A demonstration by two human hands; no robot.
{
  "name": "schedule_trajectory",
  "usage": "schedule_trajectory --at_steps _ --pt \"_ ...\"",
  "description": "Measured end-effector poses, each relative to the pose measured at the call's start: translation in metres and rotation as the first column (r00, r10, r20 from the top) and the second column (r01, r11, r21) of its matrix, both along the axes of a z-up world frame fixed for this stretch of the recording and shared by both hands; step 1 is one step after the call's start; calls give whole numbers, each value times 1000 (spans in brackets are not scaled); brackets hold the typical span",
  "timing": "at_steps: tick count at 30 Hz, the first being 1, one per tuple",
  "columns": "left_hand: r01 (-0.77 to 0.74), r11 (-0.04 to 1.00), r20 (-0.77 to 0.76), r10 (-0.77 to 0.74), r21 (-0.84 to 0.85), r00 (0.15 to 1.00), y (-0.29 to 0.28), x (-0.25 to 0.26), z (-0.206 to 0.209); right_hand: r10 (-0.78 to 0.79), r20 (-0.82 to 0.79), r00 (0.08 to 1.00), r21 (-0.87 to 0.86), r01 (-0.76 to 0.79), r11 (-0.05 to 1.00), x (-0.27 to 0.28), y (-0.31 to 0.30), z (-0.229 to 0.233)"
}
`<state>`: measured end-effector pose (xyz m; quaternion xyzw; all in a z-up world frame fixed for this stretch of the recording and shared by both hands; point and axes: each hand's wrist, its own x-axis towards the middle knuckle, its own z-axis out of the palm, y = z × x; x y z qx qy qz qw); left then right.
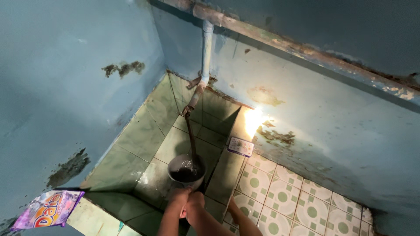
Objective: The person washes their hands, then uses a green scoop and a grey pot to collect water from a tap. They pour water into the shower basin and scrub the tiled floor with a brush and a bar of soap.
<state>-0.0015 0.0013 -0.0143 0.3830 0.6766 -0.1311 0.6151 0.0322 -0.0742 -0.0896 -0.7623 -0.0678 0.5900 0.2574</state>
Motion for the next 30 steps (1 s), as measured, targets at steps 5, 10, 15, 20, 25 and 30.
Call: schedule_trajectory --at_steps 5,10,15,20,25,30 --pt "2 999 -58 -5 -43 998 3 0 -9 629 267 730 -166 -608 776 4 2 6" --pt "115 991 17 -117 72 993 3 -1 -26 851 302 429 -308 -801 513 18 15 15" --pt "223 955 -9 -225 197 974 1 1 -36 886 335 320 -346 -833 432 18 12 17" --pt "97 992 -5 -97 79 995 -1 2 -25 853 368 370 -350 -795 496 18 11 19" --pt "87 996 -3 -87 24 996 1 1 -12 897 287 335 -343 -839 423 16 16 19" --pt "139 990 -94 -135 31 986 1 0 -15 -56 206 977 -242 106 965 7 12 21"
